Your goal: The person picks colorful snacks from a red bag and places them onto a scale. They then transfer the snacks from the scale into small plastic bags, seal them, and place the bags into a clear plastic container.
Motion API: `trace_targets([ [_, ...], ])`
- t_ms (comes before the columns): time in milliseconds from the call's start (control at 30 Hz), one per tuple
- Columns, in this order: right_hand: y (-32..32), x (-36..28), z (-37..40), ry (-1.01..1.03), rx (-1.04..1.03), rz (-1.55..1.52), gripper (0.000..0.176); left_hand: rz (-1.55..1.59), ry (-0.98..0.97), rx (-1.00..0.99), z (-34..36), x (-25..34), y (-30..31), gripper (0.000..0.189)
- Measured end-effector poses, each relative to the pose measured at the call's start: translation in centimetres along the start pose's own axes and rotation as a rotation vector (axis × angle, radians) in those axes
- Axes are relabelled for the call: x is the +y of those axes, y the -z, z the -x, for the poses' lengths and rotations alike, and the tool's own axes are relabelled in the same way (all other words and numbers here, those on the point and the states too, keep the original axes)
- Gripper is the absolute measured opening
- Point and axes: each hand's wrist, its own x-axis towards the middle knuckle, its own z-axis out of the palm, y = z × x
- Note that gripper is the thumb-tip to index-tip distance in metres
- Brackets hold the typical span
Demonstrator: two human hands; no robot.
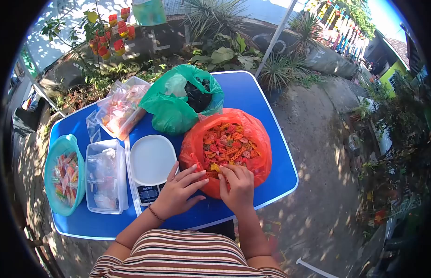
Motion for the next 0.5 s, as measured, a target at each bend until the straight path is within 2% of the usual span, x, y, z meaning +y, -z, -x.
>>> trace_targets([
  [167, 0.4, 4.5, -2.2, -0.069, 0.041, 0.047, 0.024, -0.180, -0.013, -0.002, -0.7, 0.1, -1.9, 0.043],
  [300, 0.0, 5.7, -3.5, -0.043, -0.171, 0.218, 0.029, -0.169, 0.040, -0.009, -0.4, 0.4, -2.6, 0.034],
  [400, -0.2, 5.7, -4.1, -0.063, -0.247, 0.323, 0.029, -0.194, 0.046, -0.018, 0.3, 0.3, -2.9, 0.026],
  [500, -0.4, 5.4, -4.0, -0.013, -0.157, 0.342, 0.021, -0.219, 0.040, -0.004, 0.7, 0.4, -2.7, 0.021],
])
